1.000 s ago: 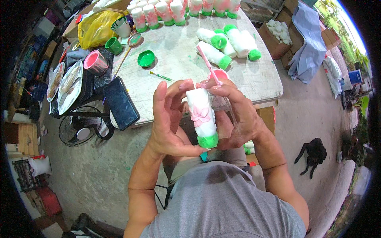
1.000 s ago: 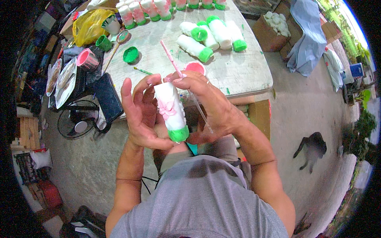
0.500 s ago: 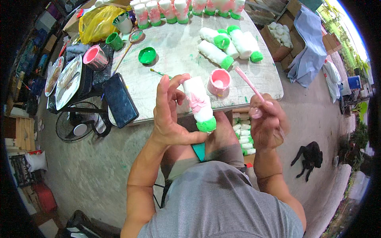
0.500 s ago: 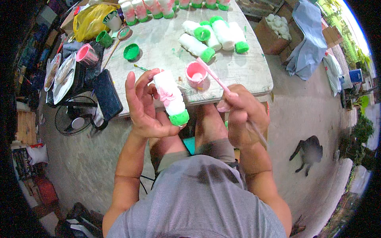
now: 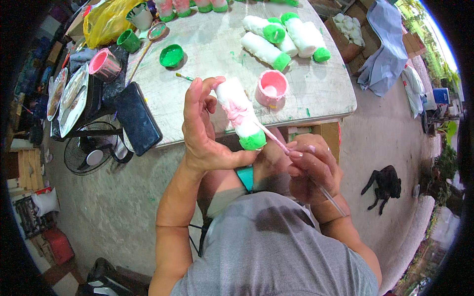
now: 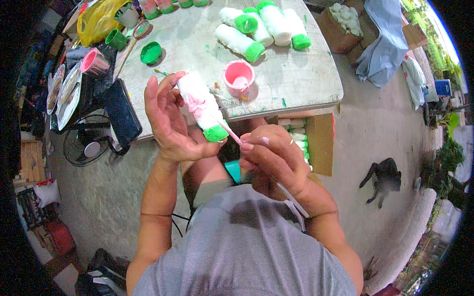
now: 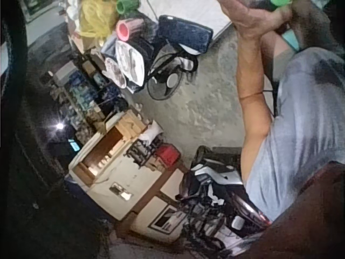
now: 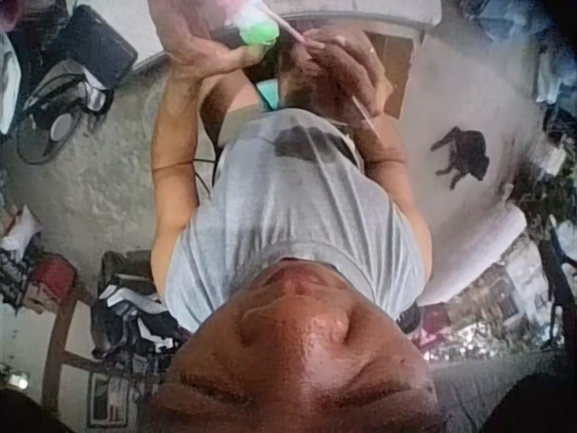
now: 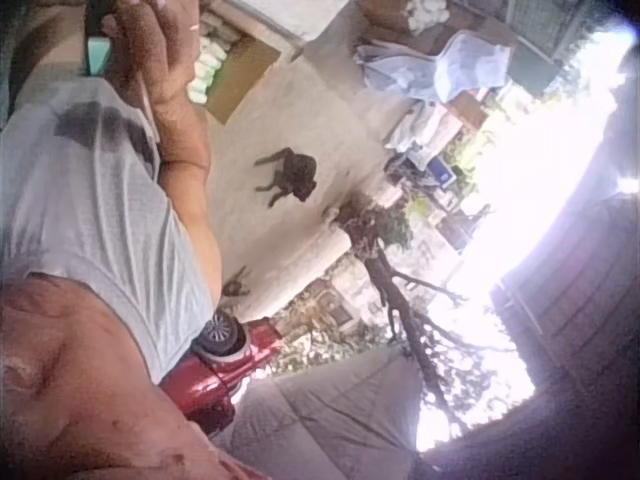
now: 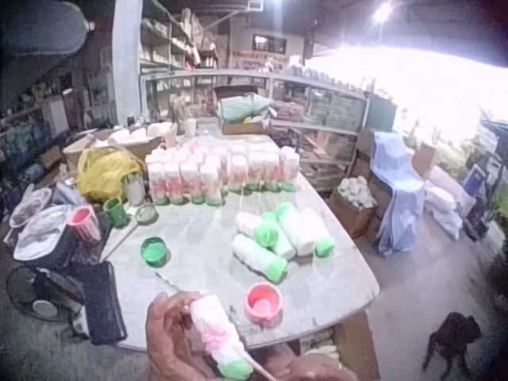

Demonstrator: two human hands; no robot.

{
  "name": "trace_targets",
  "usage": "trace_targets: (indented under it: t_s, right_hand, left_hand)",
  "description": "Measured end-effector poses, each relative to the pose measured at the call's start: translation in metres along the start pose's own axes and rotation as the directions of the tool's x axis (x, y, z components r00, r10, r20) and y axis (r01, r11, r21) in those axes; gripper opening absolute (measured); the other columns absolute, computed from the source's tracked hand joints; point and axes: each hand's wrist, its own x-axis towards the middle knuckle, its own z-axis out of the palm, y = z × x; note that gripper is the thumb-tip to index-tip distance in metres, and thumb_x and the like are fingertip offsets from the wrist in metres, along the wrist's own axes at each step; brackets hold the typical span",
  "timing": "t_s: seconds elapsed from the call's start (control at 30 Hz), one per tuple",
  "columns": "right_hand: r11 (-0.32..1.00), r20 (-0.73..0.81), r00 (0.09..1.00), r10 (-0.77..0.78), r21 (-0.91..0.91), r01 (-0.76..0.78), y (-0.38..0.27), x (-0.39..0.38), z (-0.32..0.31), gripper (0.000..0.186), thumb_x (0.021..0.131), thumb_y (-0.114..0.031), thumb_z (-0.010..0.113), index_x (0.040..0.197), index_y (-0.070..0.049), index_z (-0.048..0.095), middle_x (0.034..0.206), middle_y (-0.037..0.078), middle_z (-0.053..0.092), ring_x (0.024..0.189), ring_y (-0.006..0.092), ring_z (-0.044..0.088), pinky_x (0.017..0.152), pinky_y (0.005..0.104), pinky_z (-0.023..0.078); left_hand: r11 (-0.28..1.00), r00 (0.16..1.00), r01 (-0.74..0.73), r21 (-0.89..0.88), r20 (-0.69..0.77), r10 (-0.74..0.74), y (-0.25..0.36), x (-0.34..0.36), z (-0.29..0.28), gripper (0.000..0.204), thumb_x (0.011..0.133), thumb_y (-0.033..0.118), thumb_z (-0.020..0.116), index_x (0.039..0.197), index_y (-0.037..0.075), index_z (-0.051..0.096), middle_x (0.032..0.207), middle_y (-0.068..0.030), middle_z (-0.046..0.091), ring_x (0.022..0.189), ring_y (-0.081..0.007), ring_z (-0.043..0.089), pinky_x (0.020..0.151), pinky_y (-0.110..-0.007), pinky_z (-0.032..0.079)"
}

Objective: The person paints pink floral patterns onto small white cylindrical objects with green bases using a fine brush. The person repeatedly dips the brush into pink paint and applies it to the objects, then places them on the table.

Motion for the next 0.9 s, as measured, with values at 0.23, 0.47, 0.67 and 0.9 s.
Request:
trace_targets:
  t_s: [0.23, 0.47, 0.67, 0.9]
  right_hand:
    - [0.996, 0.049, 0.996, -0.071, -0.041, 0.073, 0.0004, 0.0033, 0.0033, 0.04, 0.082, 0.008, 0.078, 0.119, 0.004, 0.062, 0.114, 0.018, 0.066, 0.093, 0.0342, 0.071, 0.078, 0.0449, 0.06]
    - [0.99, 0.039, 0.991, -0.129, -0.058, 0.131, 0.0029, 0.0044, 0.0089, 0.039, 0.081, 0.006, 0.079, 0.116, 0.006, 0.063, 0.113, 0.019, 0.066, 0.091, 0.0348, 0.07, 0.077, 0.0461, 0.06]
    - [0.993, 0.063, 0.992, -0.105, -0.055, 0.108, 0.0014, 0.0069, 0.0076, 0.038, 0.082, 0.006, 0.079, 0.116, 0.006, 0.063, 0.112, 0.019, 0.066, 0.091, 0.0348, 0.07, 0.076, 0.0456, 0.06]
    - [0.994, -0.004, 0.994, -0.107, 0.008, 0.107, 0.0023, 0.0063, 0.0072, 0.043, 0.08, 0.009, 0.077, 0.12, 0.003, 0.061, 0.114, 0.019, 0.066, 0.089, 0.0333, 0.069, 0.075, 0.0443, 0.059]
  left_hand:
    - [0.997, 1.0, -0.011, 0.076, -0.007, 0.012, 0.003, -0.0001, 0.0019, 0.143, 0.05, 0.023, 0.1, 0.164, 0.008, 0.014, 0.148, -0.0198, 0.05, 0.121, -0.0264, 0.057, 0.097, -0.037, 0.047]
    - [0.997, 1.0, -0.027, 0.069, 0.0, 0.027, -0.0006, -0.0007, 0.0014, 0.143, 0.048, 0.023, 0.1, 0.164, 0.008, 0.017, 0.148, -0.0186, 0.051, 0.119, -0.0239, 0.057, 0.092, -0.034, 0.046]
    - [0.998, 1.0, -0.022, 0.062, 0.007, 0.022, -0.0006, -0.0014, 0.0018, 0.144, 0.047, 0.024, 0.1, 0.164, 0.009, 0.017, 0.149, -0.0183, 0.051, 0.119, -0.0238, 0.057, 0.092, -0.035, 0.046]
    - [0.997, 0.999, -0.032, 0.063, 0.028, 0.03, -0.0006, -0.0018, -0.0007, 0.144, 0.047, 0.024, 0.1, 0.164, 0.009, 0.018, 0.149, -0.0193, 0.051, 0.119, -0.0243, 0.057, 0.091, -0.035, 0.045]
